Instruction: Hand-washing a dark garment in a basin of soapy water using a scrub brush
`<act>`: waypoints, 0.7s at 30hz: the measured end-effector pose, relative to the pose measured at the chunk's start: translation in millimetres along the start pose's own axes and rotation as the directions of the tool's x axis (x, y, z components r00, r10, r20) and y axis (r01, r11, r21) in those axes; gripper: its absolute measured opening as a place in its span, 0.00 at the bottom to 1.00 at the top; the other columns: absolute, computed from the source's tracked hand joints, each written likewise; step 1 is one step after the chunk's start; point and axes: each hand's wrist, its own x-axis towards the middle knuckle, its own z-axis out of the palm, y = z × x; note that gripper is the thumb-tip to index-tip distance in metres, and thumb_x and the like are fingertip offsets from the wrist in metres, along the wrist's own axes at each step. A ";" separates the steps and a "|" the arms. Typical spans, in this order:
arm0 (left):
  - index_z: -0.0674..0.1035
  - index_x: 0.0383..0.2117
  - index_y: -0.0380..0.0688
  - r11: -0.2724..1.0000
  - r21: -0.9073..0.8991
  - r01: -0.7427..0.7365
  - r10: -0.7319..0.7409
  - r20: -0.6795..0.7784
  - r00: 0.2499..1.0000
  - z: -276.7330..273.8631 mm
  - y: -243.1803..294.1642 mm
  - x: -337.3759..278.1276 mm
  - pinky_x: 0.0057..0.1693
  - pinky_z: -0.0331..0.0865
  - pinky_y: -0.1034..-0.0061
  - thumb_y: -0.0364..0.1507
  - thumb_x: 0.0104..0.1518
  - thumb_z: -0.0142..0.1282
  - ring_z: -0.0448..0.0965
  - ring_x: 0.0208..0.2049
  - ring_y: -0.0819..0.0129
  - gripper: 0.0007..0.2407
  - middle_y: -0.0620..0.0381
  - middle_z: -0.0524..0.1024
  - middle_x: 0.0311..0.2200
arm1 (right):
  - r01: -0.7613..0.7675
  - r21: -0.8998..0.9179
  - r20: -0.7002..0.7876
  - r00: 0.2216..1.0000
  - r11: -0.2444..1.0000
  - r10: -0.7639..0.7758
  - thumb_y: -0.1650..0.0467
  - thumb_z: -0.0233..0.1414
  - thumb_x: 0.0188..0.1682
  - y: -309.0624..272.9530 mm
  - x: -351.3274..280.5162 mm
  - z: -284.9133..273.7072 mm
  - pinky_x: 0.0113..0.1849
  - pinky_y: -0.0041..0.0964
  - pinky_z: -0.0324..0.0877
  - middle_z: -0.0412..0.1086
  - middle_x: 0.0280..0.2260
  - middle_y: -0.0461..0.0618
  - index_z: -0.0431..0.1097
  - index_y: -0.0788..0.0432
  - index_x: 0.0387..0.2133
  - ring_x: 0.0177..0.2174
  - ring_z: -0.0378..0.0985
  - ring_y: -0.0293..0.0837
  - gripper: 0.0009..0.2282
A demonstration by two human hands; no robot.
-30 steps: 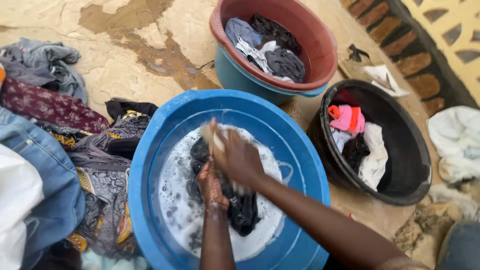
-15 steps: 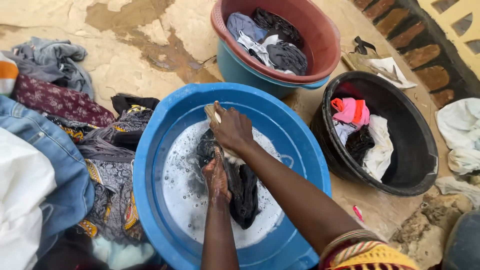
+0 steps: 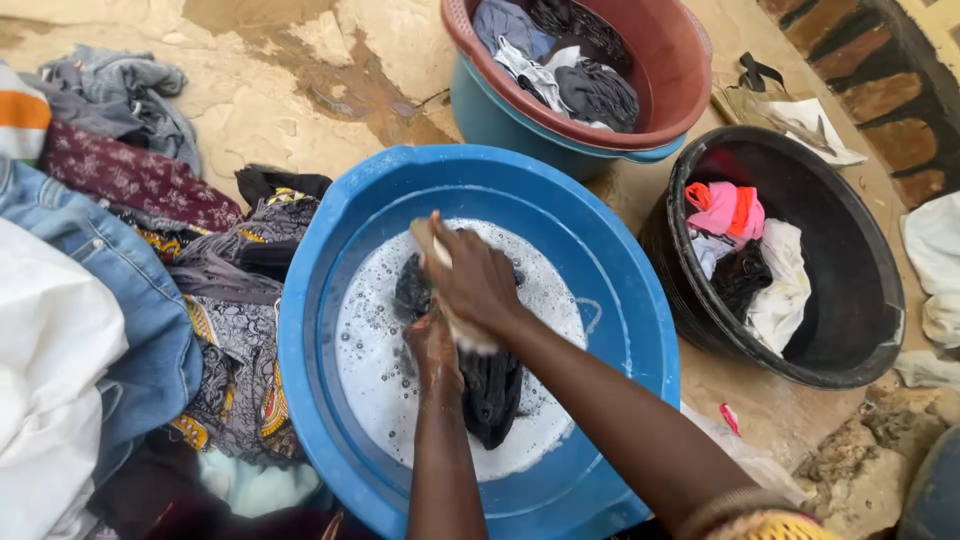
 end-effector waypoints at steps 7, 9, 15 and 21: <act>0.77 0.11 0.44 0.952 0.001 -0.305 0.305 -0.048 0.951 -16.6 59.0 -33.1 0.33 0.64 0.77 0.31 0.53 0.65 0.66 0.19 0.76 0.14 0.56 0.71 0.10 | -0.132 0.097 0.041 0.991 0.986 0.129 0.59 0.44 0.54 -29.0 -31.2 -24.1 0.44 0.74 0.71 0.68 0.52 0.75 0.55 0.50 0.69 0.47 0.74 0.80 0.28; 0.74 0.14 0.47 0.985 -0.078 -0.152 0.144 -0.100 0.985 -29.2 56.3 -11.7 0.36 0.65 0.78 0.35 0.54 0.61 0.67 0.19 0.74 0.14 0.61 0.72 0.13 | -0.032 0.178 0.118 0.993 0.983 0.011 0.59 0.43 0.55 -47.0 -81.8 -27.1 0.45 0.75 0.70 0.66 0.53 0.77 0.54 0.51 0.70 0.50 0.70 0.82 0.28; 0.79 0.14 0.40 0.979 -0.203 -0.034 0.009 -0.123 0.992 -29.6 48.2 22.9 0.32 0.68 0.74 0.45 0.60 0.64 0.77 0.16 0.63 0.22 0.52 0.74 0.13 | 0.113 0.353 0.028 0.991 0.929 -0.131 0.61 0.54 0.51 -13.2 -103.9 -35.0 0.38 0.69 0.78 0.68 0.54 0.74 0.59 0.52 0.66 0.32 0.83 0.70 0.28; 0.80 0.15 0.42 0.945 -0.327 -0.021 -0.009 -0.088 0.996 -28.7 45.1 22.9 0.22 0.71 0.78 0.40 0.61 0.63 0.78 0.12 0.66 0.19 0.50 0.76 0.12 | -0.166 0.439 -0.341 0.879 0.883 0.334 0.59 0.51 0.57 83.4 -77.0 -31.7 0.54 0.77 0.61 0.53 0.63 0.76 0.49 0.66 0.67 0.61 0.55 0.80 0.32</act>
